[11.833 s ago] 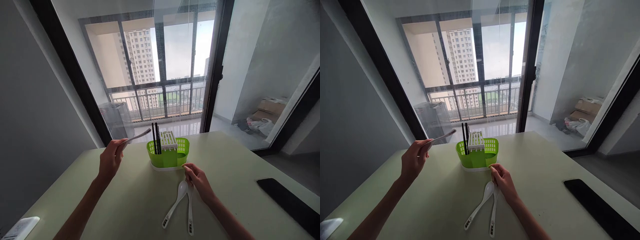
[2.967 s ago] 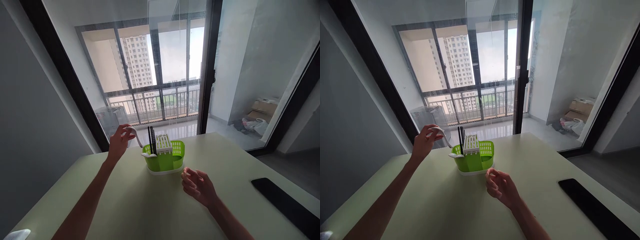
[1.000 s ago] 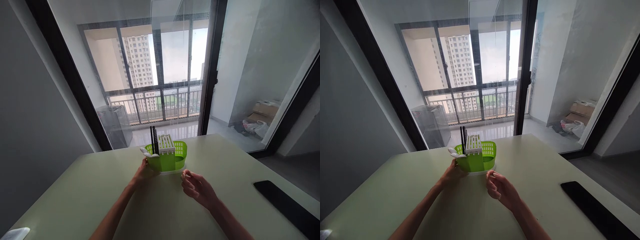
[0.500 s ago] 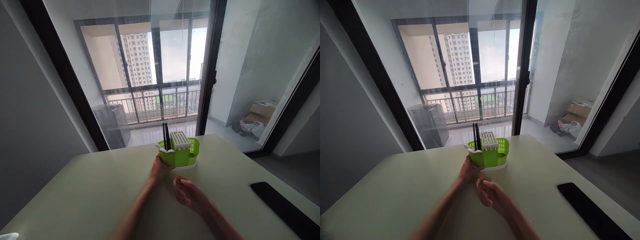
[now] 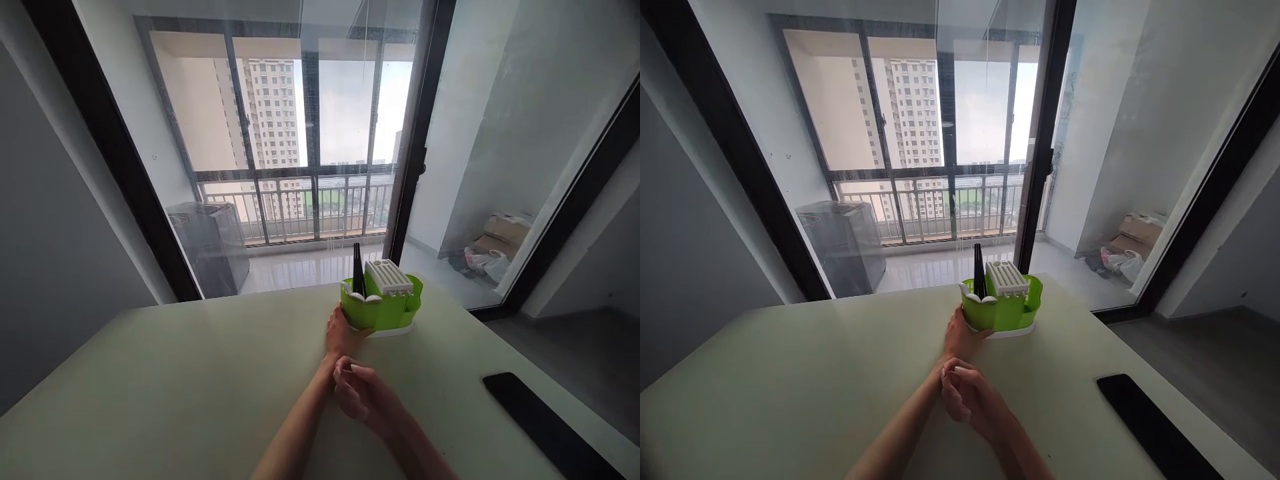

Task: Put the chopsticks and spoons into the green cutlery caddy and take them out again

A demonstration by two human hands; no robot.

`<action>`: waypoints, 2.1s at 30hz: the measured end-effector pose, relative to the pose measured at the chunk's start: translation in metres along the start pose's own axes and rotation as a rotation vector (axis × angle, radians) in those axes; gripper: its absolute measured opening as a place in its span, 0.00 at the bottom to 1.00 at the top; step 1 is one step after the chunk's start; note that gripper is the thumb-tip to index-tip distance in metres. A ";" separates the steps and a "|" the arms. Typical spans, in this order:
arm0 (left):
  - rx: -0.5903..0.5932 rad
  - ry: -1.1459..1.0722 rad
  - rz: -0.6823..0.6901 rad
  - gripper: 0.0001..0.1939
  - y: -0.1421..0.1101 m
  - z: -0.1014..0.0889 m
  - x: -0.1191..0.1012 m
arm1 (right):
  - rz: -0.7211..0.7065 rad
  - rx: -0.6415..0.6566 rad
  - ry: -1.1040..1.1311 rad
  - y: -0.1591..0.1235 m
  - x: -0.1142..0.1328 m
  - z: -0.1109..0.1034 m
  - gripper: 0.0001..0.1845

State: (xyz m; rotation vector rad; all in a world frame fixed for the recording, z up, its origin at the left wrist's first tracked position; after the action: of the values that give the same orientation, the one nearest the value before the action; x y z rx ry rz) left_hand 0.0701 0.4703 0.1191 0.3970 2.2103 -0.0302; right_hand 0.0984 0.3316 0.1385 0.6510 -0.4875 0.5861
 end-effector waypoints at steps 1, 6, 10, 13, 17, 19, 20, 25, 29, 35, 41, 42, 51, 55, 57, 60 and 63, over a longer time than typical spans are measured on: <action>0.002 -0.005 0.002 0.54 0.000 0.001 0.002 | 0.007 0.000 0.005 0.000 -0.001 -0.001 0.10; 0.028 -0.022 0.041 0.56 -0.019 -0.010 0.017 | 0.024 -0.029 0.015 -0.002 -0.001 -0.004 0.08; 0.074 0.048 0.145 0.42 -0.066 -0.042 0.031 | 0.010 -0.090 -0.036 -0.002 0.003 -0.008 0.09; 0.063 0.179 0.149 0.31 -0.109 -0.079 0.045 | 0.030 -0.179 -0.171 -0.002 0.002 -0.014 0.13; 0.044 0.426 0.048 0.24 -0.155 -0.133 0.070 | 0.129 -0.368 -0.572 -0.006 -0.002 -0.025 0.18; 0.041 0.499 0.001 0.24 -0.171 -0.156 0.084 | 0.197 -0.411 -0.755 -0.007 -0.006 -0.029 0.20; 0.035 0.526 -0.022 0.24 -0.177 -0.167 0.090 | 0.223 -0.420 -0.830 -0.007 -0.008 -0.031 0.21; 0.005 0.607 -0.074 0.27 -0.191 -0.189 0.109 | 0.258 -0.433 -1.167 -0.006 -0.008 -0.031 0.22; 0.024 0.648 -0.075 0.27 -0.192 -0.182 0.110 | 0.293 -0.425 -1.189 -0.007 -0.009 -0.030 0.21; 0.043 0.678 -0.068 0.27 -0.193 -0.178 0.108 | 0.313 -0.413 -1.183 -0.008 -0.010 -0.033 0.20; 0.033 0.668 -0.072 0.27 -0.195 -0.179 0.108 | 0.314 -0.410 -1.166 -0.008 -0.012 -0.036 0.21; 0.029 0.664 -0.067 0.27 -0.195 -0.179 0.107 | 0.317 -0.409 -1.165 -0.008 -0.012 -0.036 0.21; 0.031 0.661 -0.069 0.27 -0.195 -0.179 0.107 | 0.333 -0.401 -1.173 -0.009 -0.012 -0.036 0.21; 0.029 0.662 -0.060 0.27 -0.195 -0.179 0.108 | 0.327 -0.404 -1.167 -0.009 -0.012 -0.035 0.22; 0.024 0.656 -0.060 0.26 -0.195 -0.179 0.108 | 0.326 -0.400 -1.170 -0.009 -0.012 -0.034 0.21; 0.028 0.657 -0.065 0.26 -0.195 -0.179 0.107 | 0.336 -0.403 -1.163 -0.010 -0.012 -0.036 0.21; 0.035 0.660 -0.080 0.27 -0.196 -0.178 0.106 | 0.335 -0.404 -1.165 -0.010 -0.012 -0.037 0.21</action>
State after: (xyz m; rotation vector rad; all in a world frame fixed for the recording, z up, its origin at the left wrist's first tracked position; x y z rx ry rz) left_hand -0.1846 0.3421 0.1255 0.3720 2.8799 0.0233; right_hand 0.1047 0.3461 0.1013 0.4678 -1.7818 0.3470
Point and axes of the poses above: each hand's wrist, its own y-axis towards the middle knuckle, its own z-axis out of the palm, x = y × z, the point moved 6 cm from there along y, towards the middle knuckle, and after that the axes turned 14 degrees about x, right-handed, at the moved point
